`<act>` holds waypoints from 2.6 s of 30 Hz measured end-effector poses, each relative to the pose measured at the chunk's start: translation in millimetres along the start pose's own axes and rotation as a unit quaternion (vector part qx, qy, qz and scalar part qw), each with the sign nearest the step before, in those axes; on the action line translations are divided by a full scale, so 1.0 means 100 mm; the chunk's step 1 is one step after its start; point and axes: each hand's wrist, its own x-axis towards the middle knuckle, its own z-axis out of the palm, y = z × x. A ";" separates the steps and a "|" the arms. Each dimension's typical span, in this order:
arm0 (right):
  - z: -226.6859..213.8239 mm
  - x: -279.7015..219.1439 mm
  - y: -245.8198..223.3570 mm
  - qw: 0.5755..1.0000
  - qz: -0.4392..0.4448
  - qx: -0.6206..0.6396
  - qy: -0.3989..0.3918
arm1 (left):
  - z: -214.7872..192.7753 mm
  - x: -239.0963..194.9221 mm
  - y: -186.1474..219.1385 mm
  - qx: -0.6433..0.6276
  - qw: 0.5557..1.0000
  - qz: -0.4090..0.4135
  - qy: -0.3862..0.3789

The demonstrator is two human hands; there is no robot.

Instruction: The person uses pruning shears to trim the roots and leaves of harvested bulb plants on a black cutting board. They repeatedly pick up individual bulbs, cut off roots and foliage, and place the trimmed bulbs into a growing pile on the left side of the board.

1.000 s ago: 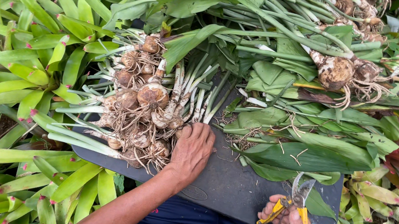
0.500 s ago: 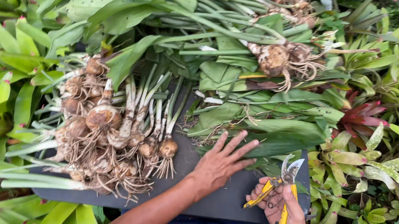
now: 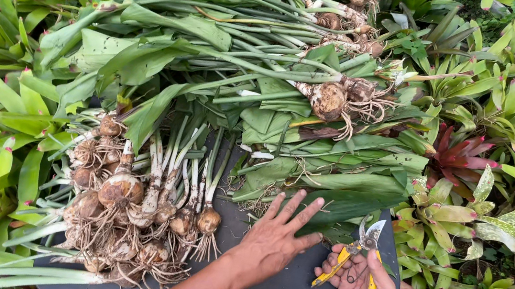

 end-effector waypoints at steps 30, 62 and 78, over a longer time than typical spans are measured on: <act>0.05 0.04 -0.07 0.996 0.016 0.002 -0.088 | -2.25 1.13 -1.50 0.228 0.947 -0.075 0.214; -0.02 -0.41 0.16 0.983 -0.176 0.046 0.019 | -0.24 0.10 -0.19 0.109 0.988 -0.099 -0.055; 1.09 -0.45 0.35 0.925 -0.001 -0.381 0.003 | -0.42 -0.33 -0.54 0.117 0.986 -0.123 -0.004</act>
